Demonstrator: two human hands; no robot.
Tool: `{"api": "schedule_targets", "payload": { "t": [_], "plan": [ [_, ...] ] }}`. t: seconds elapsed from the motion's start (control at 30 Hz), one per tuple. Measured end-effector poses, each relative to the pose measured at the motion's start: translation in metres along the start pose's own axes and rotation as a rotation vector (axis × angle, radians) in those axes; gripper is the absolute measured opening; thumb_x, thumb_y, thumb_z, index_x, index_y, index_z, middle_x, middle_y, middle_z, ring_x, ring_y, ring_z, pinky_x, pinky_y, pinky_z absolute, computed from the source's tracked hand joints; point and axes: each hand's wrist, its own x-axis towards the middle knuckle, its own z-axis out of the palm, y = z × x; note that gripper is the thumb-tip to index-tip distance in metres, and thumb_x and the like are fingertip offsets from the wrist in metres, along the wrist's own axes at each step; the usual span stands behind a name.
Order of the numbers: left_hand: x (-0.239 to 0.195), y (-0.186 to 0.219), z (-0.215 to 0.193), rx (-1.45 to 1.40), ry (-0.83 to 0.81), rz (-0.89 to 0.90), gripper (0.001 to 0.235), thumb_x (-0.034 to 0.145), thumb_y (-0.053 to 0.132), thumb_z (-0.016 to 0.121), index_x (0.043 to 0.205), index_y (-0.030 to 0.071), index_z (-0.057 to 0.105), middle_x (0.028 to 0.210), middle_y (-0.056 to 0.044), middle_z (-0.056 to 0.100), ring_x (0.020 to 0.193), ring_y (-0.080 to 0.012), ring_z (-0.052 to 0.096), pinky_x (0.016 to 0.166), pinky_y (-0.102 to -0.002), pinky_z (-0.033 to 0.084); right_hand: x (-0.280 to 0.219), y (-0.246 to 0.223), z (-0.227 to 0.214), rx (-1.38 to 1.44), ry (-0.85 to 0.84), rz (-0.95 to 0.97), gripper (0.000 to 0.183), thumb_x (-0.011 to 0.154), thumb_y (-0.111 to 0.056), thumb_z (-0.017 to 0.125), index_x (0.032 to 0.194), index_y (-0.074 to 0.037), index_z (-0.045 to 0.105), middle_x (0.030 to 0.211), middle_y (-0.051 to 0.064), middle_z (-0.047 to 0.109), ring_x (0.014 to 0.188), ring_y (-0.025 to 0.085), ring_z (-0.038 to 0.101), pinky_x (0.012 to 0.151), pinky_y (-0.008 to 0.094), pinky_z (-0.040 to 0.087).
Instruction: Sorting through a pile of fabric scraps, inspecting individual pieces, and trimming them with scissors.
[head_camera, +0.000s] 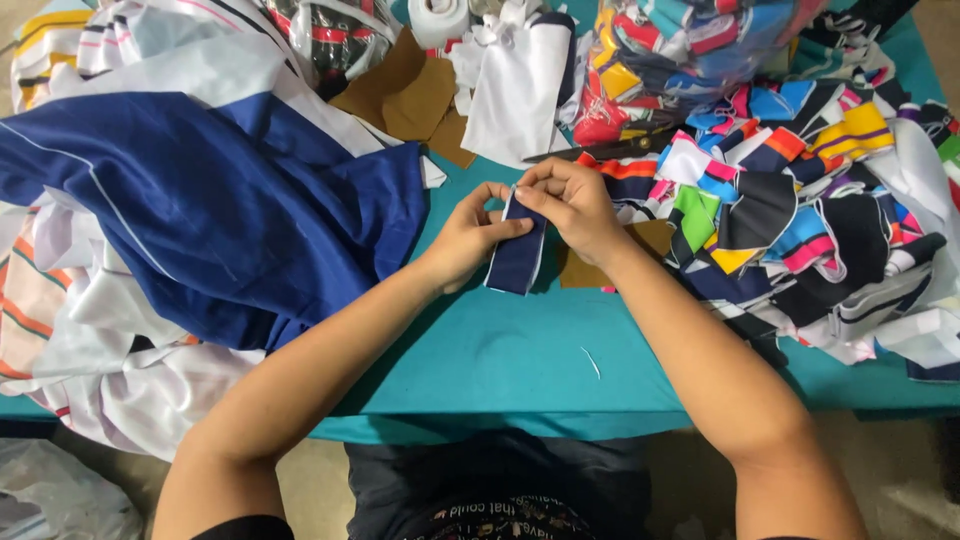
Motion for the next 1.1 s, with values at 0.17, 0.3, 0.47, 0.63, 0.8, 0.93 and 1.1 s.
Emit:
{"api": "schedule_targets", "payload": {
  "t": [0.17, 0.3, 0.47, 0.63, 0.8, 0.93, 1.1],
  "plan": [
    [-0.003, 0.002, 0.002, 0.014, -0.015, -0.021, 0.015, 0.099, 0.008, 0.068, 0.108, 0.005, 0.057, 0.077, -0.010, 0.073, 0.071, -0.0192, 0.077, 0.062, -0.033, 0.066, -0.002, 0.005, -0.003, -0.046, -0.026, 0.011, 0.010, 0.098, -0.007, 0.073, 0.101, 0.001, 0.069, 0.075, 0.011, 0.071, 0.073, 0.007, 0.063, 0.066, 0.020, 0.052],
    [-0.003, -0.003, -0.002, 0.012, -0.034, -0.037, 0.013, 0.095, 0.005, 0.071, 0.102, 0.003, 0.061, 0.073, -0.008, 0.072, 0.070, -0.0180, 0.077, 0.063, -0.031, 0.065, 0.000, -0.002, -0.003, -0.057, -0.009, 0.020, 0.009, 0.096, -0.006, 0.073, 0.102, 0.000, 0.069, 0.075, 0.009, 0.071, 0.073, 0.006, 0.063, 0.066, 0.019, 0.052],
    [-0.003, -0.004, -0.003, 0.050, -0.041, 0.011, 0.009, 0.095, 0.004, 0.071, 0.090, 0.002, 0.064, 0.066, -0.008, 0.067, 0.067, -0.0180, 0.075, 0.063, -0.030, 0.064, 0.000, 0.006, -0.004, -0.079, 0.005, 0.019, 0.009, 0.099, -0.009, 0.072, 0.103, -0.001, 0.069, 0.077, 0.009, 0.071, 0.075, 0.005, 0.061, 0.066, 0.019, 0.052],
    [0.006, -0.018, -0.019, 0.030, -0.055, 0.030, 0.009, 0.093, 0.001, 0.068, 0.084, 0.003, 0.067, 0.064, -0.007, 0.066, 0.066, -0.0161, 0.073, 0.064, -0.033, 0.065, 0.000, 0.011, 0.003, -0.078, 0.007, 0.021, 0.012, 0.101, -0.013, 0.071, 0.106, -0.002, 0.069, 0.079, 0.007, 0.071, 0.078, 0.005, 0.062, 0.068, 0.019, 0.051],
    [-0.009, -0.002, -0.010, 0.110, -0.110, 0.031, 0.016, 0.092, 0.001, 0.071, 0.106, -0.002, 0.063, 0.066, -0.006, 0.064, 0.059, -0.0067, 0.060, 0.055, -0.019, 0.050, -0.002, 0.011, 0.002, -0.106, 0.007, -0.018, 0.010, 0.101, -0.010, 0.070, 0.106, -0.002, 0.069, 0.077, 0.007, 0.071, 0.074, 0.004, 0.061, 0.065, 0.016, 0.049],
    [-0.015, 0.011, 0.000, 0.143, -0.113, 0.065, 0.019, 0.094, 0.001, 0.071, 0.110, -0.003, 0.062, 0.067, -0.008, 0.066, 0.057, -0.0067, 0.056, 0.053, -0.019, 0.047, -0.001, 0.004, 0.005, -0.113, 0.024, -0.031, 0.009, 0.102, -0.010, 0.069, 0.107, -0.002, 0.069, 0.077, 0.007, 0.071, 0.074, 0.003, 0.060, 0.064, 0.015, 0.048],
    [-0.006, -0.002, -0.009, 0.191, -0.059, 0.034, 0.002, 0.092, -0.001, 0.069, 0.093, -0.002, 0.069, 0.061, -0.005, 0.063, 0.052, -0.0037, 0.049, 0.050, -0.015, 0.040, 0.000, 0.006, 0.005, -0.156, 0.028, -0.039, 0.010, 0.103, -0.011, 0.067, 0.109, -0.004, 0.069, 0.074, 0.002, 0.067, 0.069, 0.000, 0.052, 0.060, 0.013, 0.041]
  ]
}}
